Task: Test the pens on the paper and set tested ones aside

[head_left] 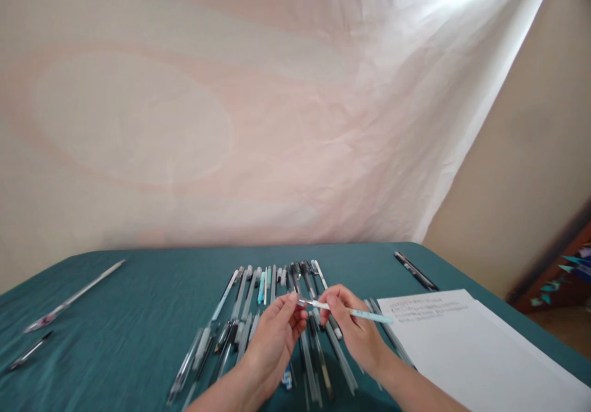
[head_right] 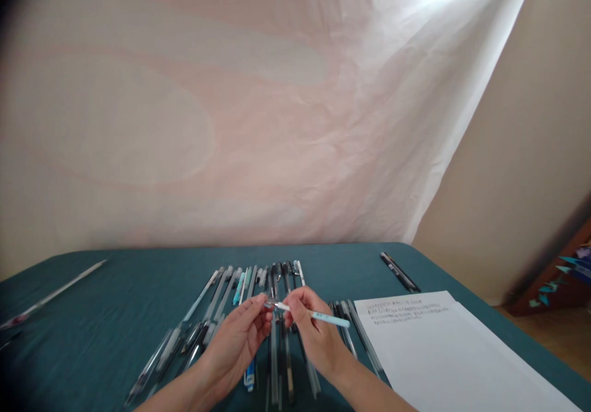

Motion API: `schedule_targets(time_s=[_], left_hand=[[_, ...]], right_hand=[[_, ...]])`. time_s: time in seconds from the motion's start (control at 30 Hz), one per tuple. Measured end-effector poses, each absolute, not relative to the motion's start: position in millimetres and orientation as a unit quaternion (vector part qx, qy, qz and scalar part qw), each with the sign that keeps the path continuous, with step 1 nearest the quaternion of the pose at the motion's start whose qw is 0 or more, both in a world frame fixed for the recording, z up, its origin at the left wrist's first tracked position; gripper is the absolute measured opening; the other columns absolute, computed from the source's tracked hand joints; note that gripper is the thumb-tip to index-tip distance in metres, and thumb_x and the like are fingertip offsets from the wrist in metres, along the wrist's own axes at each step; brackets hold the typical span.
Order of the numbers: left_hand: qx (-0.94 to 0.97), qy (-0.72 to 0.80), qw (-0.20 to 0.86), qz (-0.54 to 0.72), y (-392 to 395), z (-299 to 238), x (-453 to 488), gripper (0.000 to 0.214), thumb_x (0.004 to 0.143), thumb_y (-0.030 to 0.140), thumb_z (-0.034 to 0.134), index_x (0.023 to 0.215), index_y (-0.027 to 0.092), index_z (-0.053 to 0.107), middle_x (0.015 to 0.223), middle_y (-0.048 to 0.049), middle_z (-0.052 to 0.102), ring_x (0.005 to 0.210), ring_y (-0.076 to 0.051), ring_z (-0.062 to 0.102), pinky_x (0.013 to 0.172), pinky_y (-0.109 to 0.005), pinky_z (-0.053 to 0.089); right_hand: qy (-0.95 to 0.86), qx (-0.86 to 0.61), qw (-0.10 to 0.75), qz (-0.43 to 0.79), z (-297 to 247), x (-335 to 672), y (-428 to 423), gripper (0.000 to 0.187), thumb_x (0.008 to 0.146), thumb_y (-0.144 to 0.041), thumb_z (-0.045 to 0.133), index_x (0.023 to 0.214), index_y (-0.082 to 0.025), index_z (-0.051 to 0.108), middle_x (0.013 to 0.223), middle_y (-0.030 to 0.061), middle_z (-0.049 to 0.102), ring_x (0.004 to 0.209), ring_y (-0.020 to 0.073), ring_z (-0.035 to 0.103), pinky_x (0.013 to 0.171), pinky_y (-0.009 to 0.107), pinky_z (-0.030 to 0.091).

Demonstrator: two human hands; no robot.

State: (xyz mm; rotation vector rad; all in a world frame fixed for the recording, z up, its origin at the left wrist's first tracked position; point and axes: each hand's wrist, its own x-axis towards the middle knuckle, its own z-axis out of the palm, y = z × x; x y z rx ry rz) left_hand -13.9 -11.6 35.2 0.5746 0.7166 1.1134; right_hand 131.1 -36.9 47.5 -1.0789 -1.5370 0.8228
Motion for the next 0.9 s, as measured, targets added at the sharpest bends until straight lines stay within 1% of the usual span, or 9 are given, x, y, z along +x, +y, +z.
schedule_targets(time_s=[0.13, 0.23, 0.3, 0.4, 0.5, 0.63, 0.73, 0.9], left_hand=[[0.269, 0.311, 0.76, 0.503, -15, 36, -13, 0.009, 0.085, 0.016, 0.056, 0.078, 0.011, 0.059, 0.07, -0.0033, 0.06, 0.059, -0.006, 0.055, 0.059, -0.016, 0.049], [0.292, 0.3, 0.762, 0.494, -18, 36, -12, 0.007, 0.083, 0.018, 0.059, 0.082, 0.012, 0.057, 0.073, -0.0033, 0.061, 0.061, -0.006, 0.056, 0.062, -0.016, 0.048], [0.316, 0.294, 0.757, 0.49, -20, 36, -12, 0.01, 0.081, 0.02, 0.062, 0.083, 0.013, 0.055, 0.074, -0.0026, 0.062, 0.063, -0.006, 0.056, 0.063, -0.016, 0.047], [0.364, 0.29, 0.746, 0.476, -21, 35, -12, 0.016, 0.079, 0.027, 0.063, 0.081, 0.014, 0.053, 0.072, -0.0014, 0.062, 0.063, -0.007, 0.055, 0.063, -0.017, 0.044], [0.427, 0.287, 0.729, 0.451, -22, 34, -13, 0.021, 0.082, 0.034, 0.059, 0.081, 0.015, 0.051, 0.07, -0.0004, 0.061, 0.059, -0.007, 0.052, 0.06, -0.018, 0.042], [0.508, 0.3, 0.687, 0.425, -25, 34, -11, 0.026, 0.086, 0.041, 0.049, 0.079, 0.016, 0.048, 0.062, 0.0029, 0.056, 0.048, -0.006, 0.043, 0.05, -0.018, 0.034], [0.538, 0.309, 0.666, 0.414, -27, 35, -9, 0.029, 0.085, 0.045, 0.046, 0.078, 0.017, 0.046, 0.06, 0.0034, 0.054, 0.048, -0.007, 0.042, 0.047, -0.018, 0.032], [0.553, 0.311, 0.645, 0.426, -28, 31, -7, 0.032, 0.084, 0.049, 0.045, 0.075, 0.018, 0.045, 0.059, 0.0037, 0.053, 0.048, -0.007, 0.039, 0.046, -0.018, 0.03]], right_hand=[[-0.639, -0.444, 0.522, 0.349, 47, 131, -37, 0.028, 0.09, -0.04, 0.039, 0.079, -0.017, 0.052, 0.064, -0.0009, 0.054, 0.062, 0.012, 0.053, 0.061, 0.022, 0.042], [-0.634, -0.444, 0.523, 0.357, 44, 130, -38, 0.023, 0.089, -0.038, 0.042, 0.083, -0.018, 0.051, 0.067, -0.0009, 0.055, 0.064, 0.0127, 0.055, 0.062, 0.023, 0.043], [-0.626, -0.45, 0.526, 0.358, 43, 130, -39, 0.021, 0.088, -0.038, 0.044, 0.083, -0.018, 0.05, 0.068, -0.0009, 0.056, 0.064, 0.013, 0.056, 0.062, 0.023, 0.044], [-0.617, -0.466, 0.529, 0.351, 40, 131, -38, 0.023, 0.087, -0.038, 0.047, 0.075, -0.018, 0.049, 0.063, -0.0012, 0.058, 0.059, 0.0125, 0.056, 0.058, 0.023, 0.043], [-0.604, -0.469, 0.538, 0.355, 39, 132, -36, 0.027, 0.085, -0.039, 0.049, 0.068, -0.019, 0.047, 0.056, -0.0025, 0.057, 0.051, 0.0113, 0.054, 0.053, 0.022, 0.043], [-0.567, -0.454, 0.55, 0.412, 38, 128, -35, 0.029, 0.085, -0.041, 0.049, 0.066, -0.02, 0.044, 0.051, -0.0046, 0.054, 0.043, 0.0097, 0.05, 0.046, 0.021, 0.041], [-0.542, -0.441, 0.557, 0.449, 34, 124, -36, 0.03, 0.084, -0.043, 0.049, 0.066, -0.02, 0.042, 0.049, -0.0056, 0.053, 0.041, 0.0094, 0.049, 0.042, 0.02, 0.04], [-0.513, -0.422, 0.573, 0.48, 26, 119, -36, 0.031, 0.084, -0.044, 0.05, 0.067, -0.019, 0.042, 0.049, -0.006, 0.052, 0.041, 0.0088, 0.05, 0.041, 0.019, 0.041]])
